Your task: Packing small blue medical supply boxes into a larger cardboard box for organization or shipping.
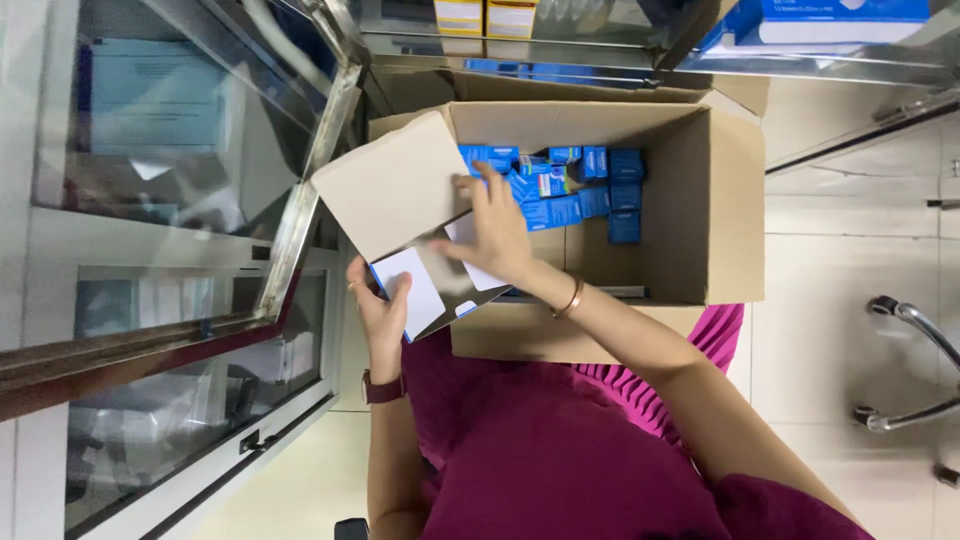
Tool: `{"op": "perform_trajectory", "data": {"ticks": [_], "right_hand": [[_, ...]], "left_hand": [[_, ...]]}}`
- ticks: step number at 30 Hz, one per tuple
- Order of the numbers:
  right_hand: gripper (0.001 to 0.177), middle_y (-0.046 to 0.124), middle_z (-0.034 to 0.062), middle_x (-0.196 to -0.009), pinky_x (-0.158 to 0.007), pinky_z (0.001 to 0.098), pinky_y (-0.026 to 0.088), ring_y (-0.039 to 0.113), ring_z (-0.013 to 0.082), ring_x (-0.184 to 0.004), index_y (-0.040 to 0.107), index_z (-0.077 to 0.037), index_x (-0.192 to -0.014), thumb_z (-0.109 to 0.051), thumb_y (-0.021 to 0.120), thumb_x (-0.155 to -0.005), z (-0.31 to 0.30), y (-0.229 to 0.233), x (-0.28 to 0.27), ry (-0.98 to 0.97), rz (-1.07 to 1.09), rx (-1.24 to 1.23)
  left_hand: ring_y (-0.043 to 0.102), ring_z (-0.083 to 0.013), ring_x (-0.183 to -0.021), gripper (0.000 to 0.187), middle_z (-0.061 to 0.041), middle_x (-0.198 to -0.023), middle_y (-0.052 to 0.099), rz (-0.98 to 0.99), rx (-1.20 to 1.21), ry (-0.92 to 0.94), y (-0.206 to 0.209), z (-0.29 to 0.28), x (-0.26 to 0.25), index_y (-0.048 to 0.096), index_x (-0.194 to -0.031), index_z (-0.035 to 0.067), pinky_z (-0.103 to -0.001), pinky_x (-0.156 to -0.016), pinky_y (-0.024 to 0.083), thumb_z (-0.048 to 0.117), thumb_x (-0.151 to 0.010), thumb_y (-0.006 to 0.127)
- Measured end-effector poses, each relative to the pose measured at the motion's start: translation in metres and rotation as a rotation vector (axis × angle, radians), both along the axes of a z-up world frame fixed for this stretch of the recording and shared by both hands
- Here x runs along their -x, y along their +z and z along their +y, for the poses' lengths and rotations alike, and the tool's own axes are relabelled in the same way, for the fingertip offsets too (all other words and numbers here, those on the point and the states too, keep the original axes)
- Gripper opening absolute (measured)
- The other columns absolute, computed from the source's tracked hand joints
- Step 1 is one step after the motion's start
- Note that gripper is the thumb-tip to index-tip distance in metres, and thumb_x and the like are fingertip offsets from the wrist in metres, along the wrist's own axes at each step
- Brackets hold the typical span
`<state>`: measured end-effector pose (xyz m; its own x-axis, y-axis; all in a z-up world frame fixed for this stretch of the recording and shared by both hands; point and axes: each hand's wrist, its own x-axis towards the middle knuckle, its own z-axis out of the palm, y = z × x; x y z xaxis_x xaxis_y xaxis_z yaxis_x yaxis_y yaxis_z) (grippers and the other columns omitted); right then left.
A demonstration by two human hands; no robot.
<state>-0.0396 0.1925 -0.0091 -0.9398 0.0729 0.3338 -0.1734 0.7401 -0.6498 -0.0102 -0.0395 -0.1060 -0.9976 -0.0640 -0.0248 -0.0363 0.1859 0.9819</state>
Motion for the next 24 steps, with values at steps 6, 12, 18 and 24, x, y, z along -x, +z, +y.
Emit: {"op": "perform_trajectory", "data": {"ticks": [6,12,18,24], "right_hand": [[0.093,0.036,0.0268,-0.151,-0.108,0.052,0.041,0.042,0.0471,-0.134,0.044,-0.011,-0.144,-0.026,0.088,-0.064,0.002,-0.005,-0.011,0.062,-0.177,0.036],[0.068,0.05,0.0151,-0.153,-0.115,0.0446,0.044,0.047,0.035,-0.142,0.044,-0.01,-0.15,-0.014,0.068,-0.086,0.055,-0.021,-0.002,0.34,-0.297,0.465],[0.042,0.065,0.0098,-0.14,-0.113,0.0348,0.048,0.06,0.0198,-0.13,0.054,-0.004,-0.144,-0.007,0.05,-0.102,0.092,-0.036,0.002,0.377,-0.472,0.811],[0.033,0.074,0.004,-0.108,-0.084,0.0259,0.057,0.067,0.0098,-0.093,0.065,-0.006,-0.131,-0.008,0.066,-0.098,0.097,-0.041,0.006,0.317,-0.546,0.787]], "left_hand": [[0.048,-0.0408,-0.131,0.133,-0.027,-0.15,0.039,-0.127,0.54,0.127,0.122,0.054,0.001,0.005,-0.16,0.004,-0.051,-0.105,0.042,0.023,-0.063,0.094],[0.032,-0.0381,-0.155,0.12,-0.022,-0.167,0.026,0.204,-0.081,0.009,0.06,0.018,-0.005,0.003,-0.166,0.008,-0.051,-0.129,0.028,0.012,-0.071,0.076],[0.048,-0.0336,-0.144,0.084,-0.018,-0.161,0.042,0.136,-0.457,0.044,0.063,-0.021,-0.012,0.032,-0.159,0.005,-0.043,-0.126,0.034,0.001,-0.078,0.054],[0.058,-0.0236,-0.103,0.037,-0.015,-0.139,0.064,-0.016,-0.045,-0.015,0.079,-0.05,-0.015,0.055,-0.121,0.003,-0.035,-0.089,0.045,-0.015,-0.088,0.054]]}}
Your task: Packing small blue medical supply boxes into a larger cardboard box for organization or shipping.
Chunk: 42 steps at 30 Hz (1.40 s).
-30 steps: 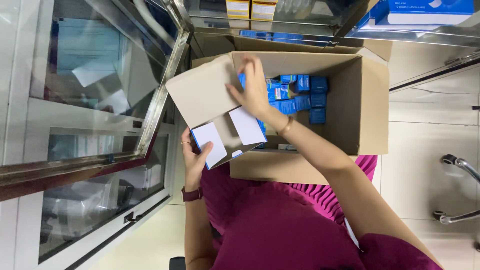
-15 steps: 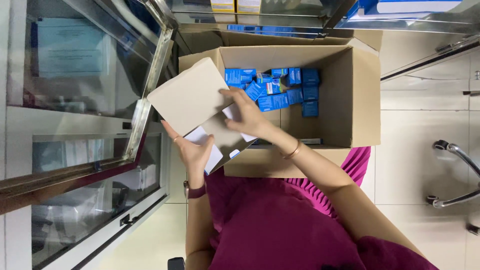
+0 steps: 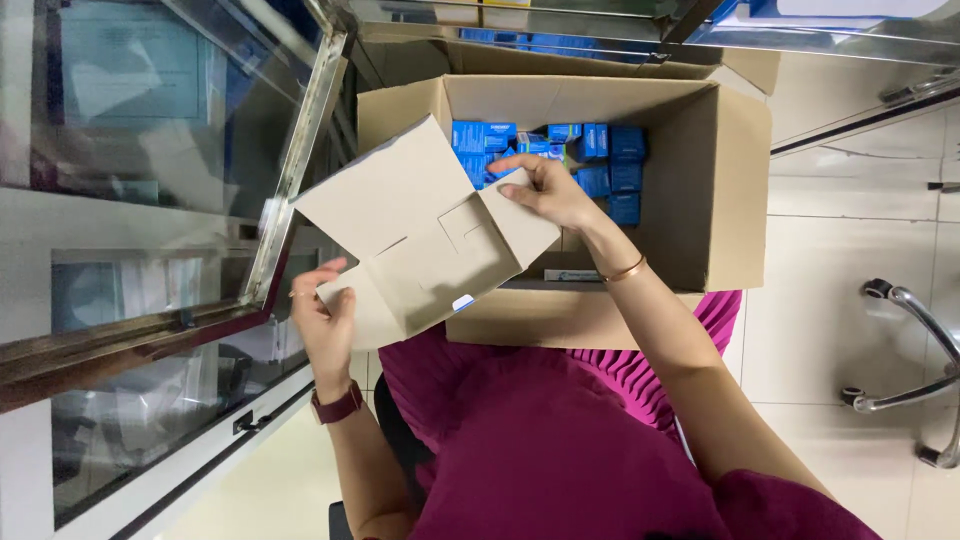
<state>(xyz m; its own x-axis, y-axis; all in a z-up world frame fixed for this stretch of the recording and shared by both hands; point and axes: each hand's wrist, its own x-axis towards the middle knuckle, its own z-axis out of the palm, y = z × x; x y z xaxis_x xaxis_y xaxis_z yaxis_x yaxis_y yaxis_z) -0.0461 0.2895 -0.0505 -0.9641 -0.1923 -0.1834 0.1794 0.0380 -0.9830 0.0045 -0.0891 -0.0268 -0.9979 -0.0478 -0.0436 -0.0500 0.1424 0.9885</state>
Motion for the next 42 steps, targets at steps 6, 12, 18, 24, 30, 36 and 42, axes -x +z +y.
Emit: {"op": "perform_trajectory", "data": {"ticks": [6,12,18,24,30,36,42], "right_hand": [[0.028,0.069,0.0001,-0.09,-0.067,0.0224,0.051,0.06,0.0054,-0.076,0.069,-0.009,-0.125,-0.014,0.072,-0.098,-0.002,-0.004,0.002,-0.034,-0.014,-0.066],[0.025,0.068,0.0003,-0.104,-0.08,0.0229,0.052,0.061,0.0074,-0.09,0.066,-0.009,-0.125,-0.016,0.068,-0.102,-0.004,-0.022,0.003,-0.101,0.001,0.004],[0.04,0.066,0.0057,-0.117,-0.097,0.0292,0.049,0.06,0.0135,-0.108,0.061,-0.006,-0.134,-0.036,0.046,-0.113,-0.014,-0.084,-0.008,-0.195,0.095,-0.099],[0.063,0.065,0.0068,-0.122,-0.097,0.0325,0.05,0.062,0.0162,-0.107,0.054,-0.009,-0.142,-0.056,0.027,-0.109,-0.002,-0.069,-0.007,-0.26,0.011,0.109],[0.054,0.069,0.0064,-0.11,-0.084,0.0326,0.057,0.068,0.0166,-0.097,0.053,-0.01,-0.14,-0.048,0.038,-0.104,0.057,-0.115,0.001,-0.113,-0.217,0.234],[0.041,0.075,0.0108,-0.112,-0.083,0.0381,0.058,0.072,0.0259,-0.095,0.067,-0.008,-0.122,-0.038,0.07,-0.094,0.033,-0.226,-0.002,0.364,-0.215,-0.627],[0.053,0.07,0.0178,-0.115,-0.086,0.0434,0.054,0.065,0.0336,-0.101,0.066,-0.004,-0.122,-0.038,0.081,-0.084,-0.007,-0.307,0.003,0.475,-0.249,-0.889]], "left_hand": [[0.068,-0.0203,-0.114,0.031,-0.014,-0.127,0.07,0.221,0.412,-0.349,0.008,-0.009,0.021,0.074,-0.106,0.005,-0.032,-0.092,0.057,-0.01,-0.08,0.068],[0.072,-0.0125,-0.099,0.032,-0.008,-0.111,0.075,0.006,0.197,-0.308,-0.011,-0.017,0.032,0.072,-0.116,0.005,-0.026,-0.088,0.059,-0.002,-0.085,0.076],[0.053,-0.0034,-0.08,0.039,0.002,-0.096,0.066,-0.205,0.182,-0.458,0.002,-0.002,0.03,0.07,-0.128,0.002,-0.019,-0.073,0.044,-0.003,-0.089,0.069],[0.04,-0.0009,-0.075,0.052,0.01,-0.083,0.045,-0.263,-0.008,-0.448,-0.005,-0.011,0.02,0.064,-0.139,0.002,-0.016,-0.069,0.033,-0.007,-0.087,0.067],[0.044,-0.0003,-0.078,0.056,0.009,-0.089,0.052,-0.253,-0.015,-0.415,0.002,-0.014,0.018,0.061,-0.142,0.0,-0.015,-0.072,0.036,-0.008,-0.087,0.067],[0.053,-0.0005,-0.091,0.053,0.005,-0.105,0.063,-0.162,0.017,-0.334,-0.001,-0.02,0.02,0.062,-0.142,0.0,-0.016,-0.082,0.043,-0.008,-0.089,0.067],[0.054,-0.0019,-0.089,0.054,0.004,-0.105,0.066,-0.15,0.07,-0.306,-0.005,-0.022,0.022,0.06,-0.142,0.001,-0.017,-0.081,0.043,-0.005,-0.089,0.069]]}}
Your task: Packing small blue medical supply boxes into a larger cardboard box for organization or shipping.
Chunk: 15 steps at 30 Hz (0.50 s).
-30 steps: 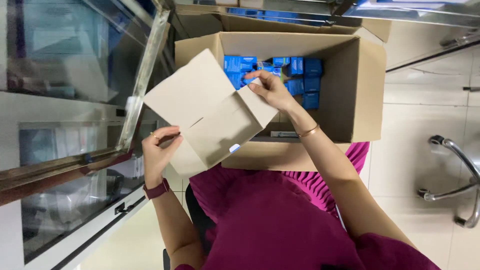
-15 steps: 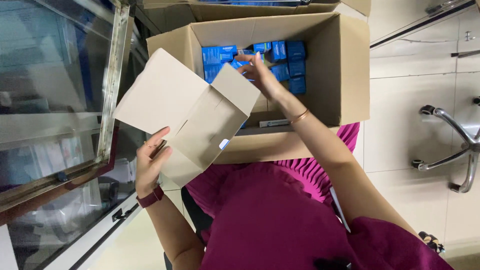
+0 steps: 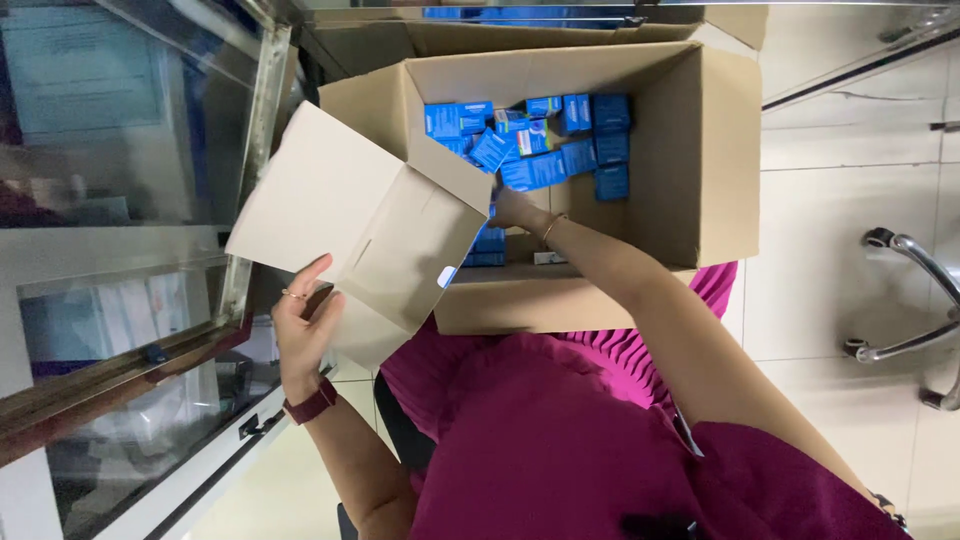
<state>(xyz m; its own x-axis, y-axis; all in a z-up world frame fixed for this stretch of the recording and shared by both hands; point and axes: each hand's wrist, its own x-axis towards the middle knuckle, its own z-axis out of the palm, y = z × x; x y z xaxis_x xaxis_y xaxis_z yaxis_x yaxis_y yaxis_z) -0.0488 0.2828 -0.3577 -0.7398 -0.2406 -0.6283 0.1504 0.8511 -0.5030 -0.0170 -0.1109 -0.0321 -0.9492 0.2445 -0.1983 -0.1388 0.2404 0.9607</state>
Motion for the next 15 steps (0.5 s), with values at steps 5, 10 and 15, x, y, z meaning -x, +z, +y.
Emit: {"op": "perform_trajectory", "data": {"ticks": [5,10,15], "right_hand": [[0.061,0.07,0.0222,-0.106,-0.069,0.0533,0.058,0.065,0.034,-0.086,0.05,-0.013,-0.132,-0.022,0.082,-0.081,-0.011,0.09,-0.025,-0.483,-0.35,0.214],[0.038,0.071,0.0129,-0.103,-0.075,0.0388,0.057,0.068,0.0218,-0.087,0.069,-0.002,-0.111,-0.012,0.081,-0.076,0.011,0.045,-0.053,-0.712,-0.363,1.047],[0.042,0.071,0.0128,-0.103,-0.075,0.0381,0.057,0.067,0.0216,-0.087,0.069,-0.003,-0.113,-0.015,0.082,-0.075,0.012,0.048,-0.033,-0.537,-0.288,0.878]], "left_hand": [[0.056,-0.0035,-0.088,0.053,0.003,-0.102,0.067,-0.005,0.05,0.046,0.005,0.004,-0.005,0.062,-0.141,0.002,-0.018,-0.08,0.045,-0.003,-0.089,0.071],[0.063,-0.0056,-0.099,0.053,0.0,-0.115,0.069,0.027,-0.039,-0.014,-0.001,0.004,-0.003,0.06,-0.141,0.004,-0.021,-0.089,0.051,-0.003,-0.089,0.068],[0.061,-0.0064,-0.101,0.054,-0.003,-0.121,0.069,0.059,-0.02,-0.008,-0.013,0.0,-0.004,0.061,-0.142,0.004,-0.022,-0.09,0.05,-0.002,-0.089,0.07]]}}
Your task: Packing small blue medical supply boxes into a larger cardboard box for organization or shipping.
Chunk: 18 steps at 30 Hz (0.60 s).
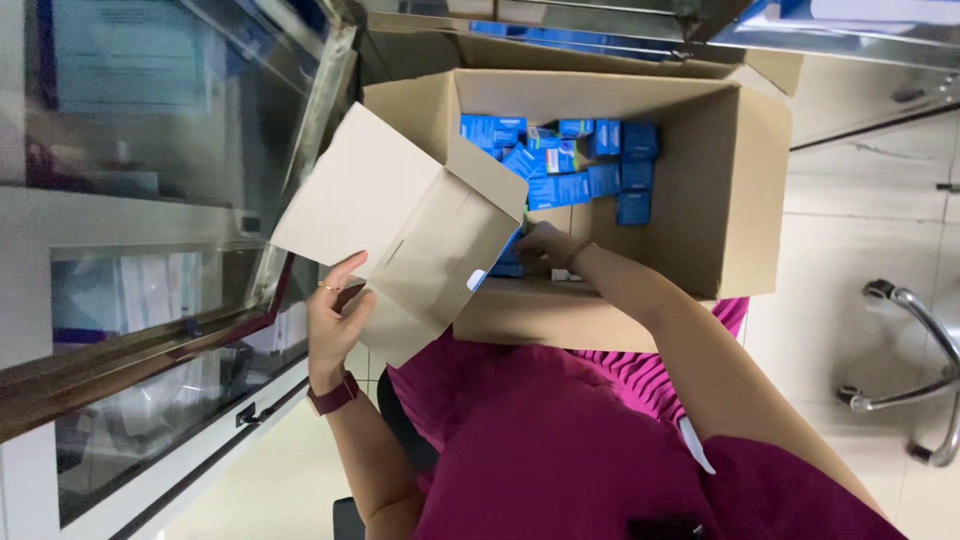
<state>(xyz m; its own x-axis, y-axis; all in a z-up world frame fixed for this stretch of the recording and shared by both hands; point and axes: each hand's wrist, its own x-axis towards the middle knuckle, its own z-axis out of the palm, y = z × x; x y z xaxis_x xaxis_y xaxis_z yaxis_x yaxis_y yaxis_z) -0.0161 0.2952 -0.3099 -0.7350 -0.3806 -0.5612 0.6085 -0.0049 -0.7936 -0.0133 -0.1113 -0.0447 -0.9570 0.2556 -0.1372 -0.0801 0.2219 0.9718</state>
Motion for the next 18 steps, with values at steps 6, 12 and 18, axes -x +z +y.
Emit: {"op": "perform_trajectory", "data": {"ticks": [6,12,18], "right_hand": [[0.047,0.072,0.0128,-0.102,-0.076,0.037,0.056,0.067,0.0212,-0.087,0.07,-0.004,-0.116,-0.019,0.084,-0.075,-0.004,0.038,0.007,0.167,0.118,-0.257],[0.052,0.072,0.0128,-0.101,-0.076,0.0359,0.055,0.066,0.0208,-0.087,0.07,-0.004,-0.119,-0.023,0.086,-0.074,-0.001,0.065,0.015,0.314,0.24,-0.507],[0.057,0.072,0.0128,-0.101,-0.077,0.0348,0.054,0.066,0.0204,-0.087,0.07,-0.005,-0.123,-0.027,0.087,-0.073,0.018,0.113,0.008,0.474,0.34,-0.749]], "left_hand": [[0.063,-0.0077,-0.103,0.053,-0.004,-0.13,0.069,0.005,0.023,-0.006,0.005,0.004,-0.004,0.061,-0.14,0.003,-0.024,-0.091,0.052,0.0,-0.089,0.07],[0.064,-0.0102,-0.111,0.053,-0.006,-0.136,0.067,0.026,0.024,-0.006,0.006,0.004,-0.003,0.06,-0.14,0.003,-0.027,-0.099,0.051,-0.001,-0.088,0.068],[0.063,-0.0105,-0.108,0.053,-0.005,-0.134,0.067,0.032,0.027,-0.015,0.008,0.002,-0.007,0.06,-0.14,0.003,-0.026,-0.097,0.051,-0.002,-0.088,0.068]]}}
